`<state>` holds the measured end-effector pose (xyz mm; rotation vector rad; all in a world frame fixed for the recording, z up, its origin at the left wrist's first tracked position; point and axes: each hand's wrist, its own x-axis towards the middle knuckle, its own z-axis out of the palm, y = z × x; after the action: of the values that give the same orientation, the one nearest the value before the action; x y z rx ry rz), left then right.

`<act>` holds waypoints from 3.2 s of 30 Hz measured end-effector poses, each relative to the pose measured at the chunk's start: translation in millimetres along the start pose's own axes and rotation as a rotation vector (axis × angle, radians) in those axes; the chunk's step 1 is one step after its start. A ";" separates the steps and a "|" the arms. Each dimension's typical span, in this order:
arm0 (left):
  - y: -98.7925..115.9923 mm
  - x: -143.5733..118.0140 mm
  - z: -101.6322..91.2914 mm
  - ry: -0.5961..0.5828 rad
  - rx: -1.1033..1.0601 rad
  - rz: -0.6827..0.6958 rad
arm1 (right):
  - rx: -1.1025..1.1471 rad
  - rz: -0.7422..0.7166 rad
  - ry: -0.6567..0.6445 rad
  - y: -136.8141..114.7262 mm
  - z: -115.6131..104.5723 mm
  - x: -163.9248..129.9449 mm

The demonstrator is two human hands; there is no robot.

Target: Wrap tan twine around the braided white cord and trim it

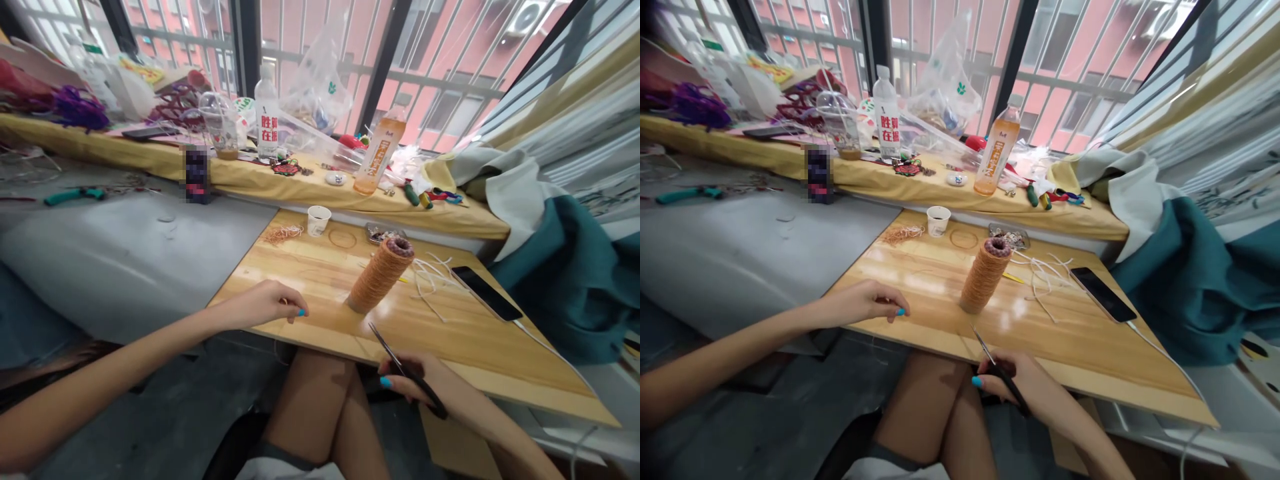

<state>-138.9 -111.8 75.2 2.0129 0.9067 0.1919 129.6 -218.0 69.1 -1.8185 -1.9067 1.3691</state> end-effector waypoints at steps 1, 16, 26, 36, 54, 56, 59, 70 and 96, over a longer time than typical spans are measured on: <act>-1.4 -2.0 1.6 0.009 -0.011 -0.014 | 0.019 -0.034 -0.020 -2.1 -1.0 -1.0; -15.4 -11.2 10.1 0.025 -0.110 -0.061 | -0.021 -0.079 -0.051 -26.4 -2.6 44.9; -16.5 -18.0 12.4 0.013 -0.107 -0.100 | 0.141 0.019 0.037 -20.3 3.3 59.8; -23.9 -19.6 11.0 0.020 -0.110 -0.114 | 0.065 0.037 0.115 -14.9 6.3 60.9; 16.0 193.9 -40.8 0.586 0.280 -0.126 | 0.137 0.001 0.066 -10.0 4.7 58.0; 15.1 211.0 -31.4 0.603 0.317 -0.178 | 0.142 0.007 0.059 -8.7 4.7 57.7; 16.7 217.5 -23.2 0.607 0.373 -0.187 | 0.143 0.009 0.057 -7.0 4.9 57.6; 5.4 166.9 -35.1 0.223 0.942 0.279 | 0.128 -0.001 0.043 -11.1 3.9 55.1; 29.1 214.6 -51.2 0.678 0.414 -0.129 | 0.102 -0.048 0.053 -9.3 6.6 57.2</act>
<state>7.7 55.3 85.0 2.2912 1.5993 0.6900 104.9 -170.4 46.1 -1.7326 -1.8074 1.3633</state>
